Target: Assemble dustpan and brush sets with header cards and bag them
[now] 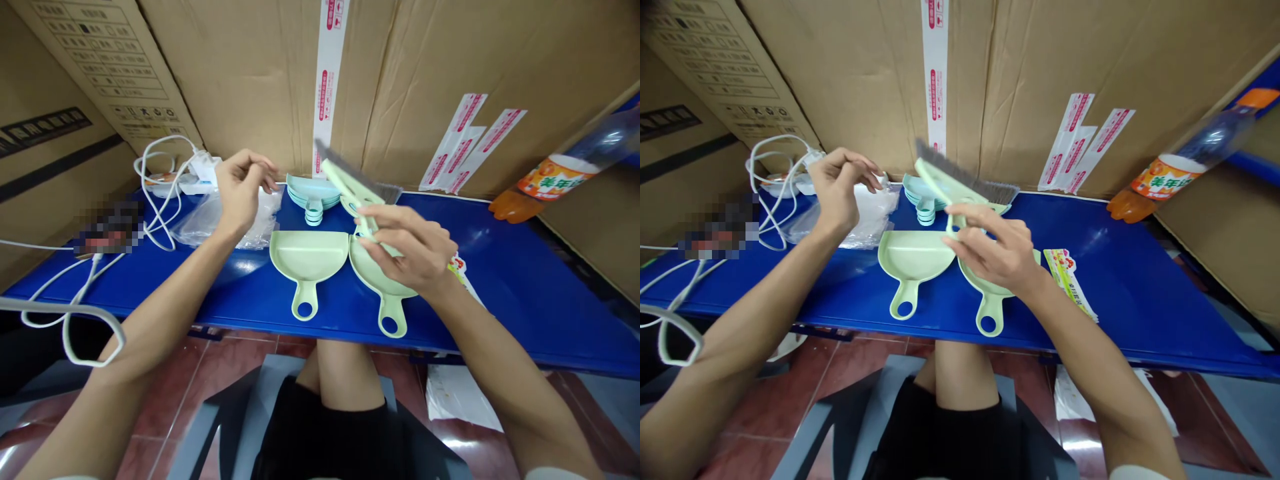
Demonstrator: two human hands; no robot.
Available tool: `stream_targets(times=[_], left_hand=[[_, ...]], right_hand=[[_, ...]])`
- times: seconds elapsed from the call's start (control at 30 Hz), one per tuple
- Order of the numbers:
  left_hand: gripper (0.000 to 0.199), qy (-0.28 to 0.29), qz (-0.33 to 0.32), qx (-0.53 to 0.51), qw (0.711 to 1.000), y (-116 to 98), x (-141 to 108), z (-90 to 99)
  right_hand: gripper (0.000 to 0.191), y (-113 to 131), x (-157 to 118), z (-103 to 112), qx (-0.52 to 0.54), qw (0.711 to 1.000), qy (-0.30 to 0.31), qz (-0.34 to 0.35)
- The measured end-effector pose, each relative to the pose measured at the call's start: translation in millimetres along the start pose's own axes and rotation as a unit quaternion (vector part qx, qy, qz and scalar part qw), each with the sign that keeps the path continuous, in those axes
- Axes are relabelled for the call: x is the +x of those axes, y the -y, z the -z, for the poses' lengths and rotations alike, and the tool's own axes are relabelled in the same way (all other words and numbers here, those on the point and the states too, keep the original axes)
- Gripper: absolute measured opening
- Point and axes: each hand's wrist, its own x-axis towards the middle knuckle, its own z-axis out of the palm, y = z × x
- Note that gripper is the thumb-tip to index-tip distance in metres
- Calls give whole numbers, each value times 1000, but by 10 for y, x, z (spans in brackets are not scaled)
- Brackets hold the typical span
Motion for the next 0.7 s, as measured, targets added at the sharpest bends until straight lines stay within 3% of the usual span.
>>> stream_targets(times=[0.1, 0.17, 0.27, 0.37, 0.5, 0.6, 0.7], left_hand=[[23, -31, 57, 14, 998, 169, 57, 28], [18, 19, 91, 49, 994, 181, 10, -10], [13, 143, 128, 94, 977, 114, -78, -88], [16, 208, 112, 148, 960, 52, -138, -124], [18, 246, 73, 218, 942, 30, -193, -126], [20, 253, 48, 242, 935, 12, -216, -142], [20, 253, 40, 256, 932, -13, -223, -159]], right_hand=[[22, 118, 46, 60, 73, 995, 61, 36], [24, 206, 83, 97, 109, 988, 96, 43], [24, 303, 117, 118, 133, 976, 160, 60], [21, 343, 96, 60, 163, 956, 235, 69], [26, 303, -7, -85, 285, 887, 361, -24], [32, 273, -67, -156, 344, 847, 397, -82], [35, 315, -77, -183, 350, 841, 405, -79]])
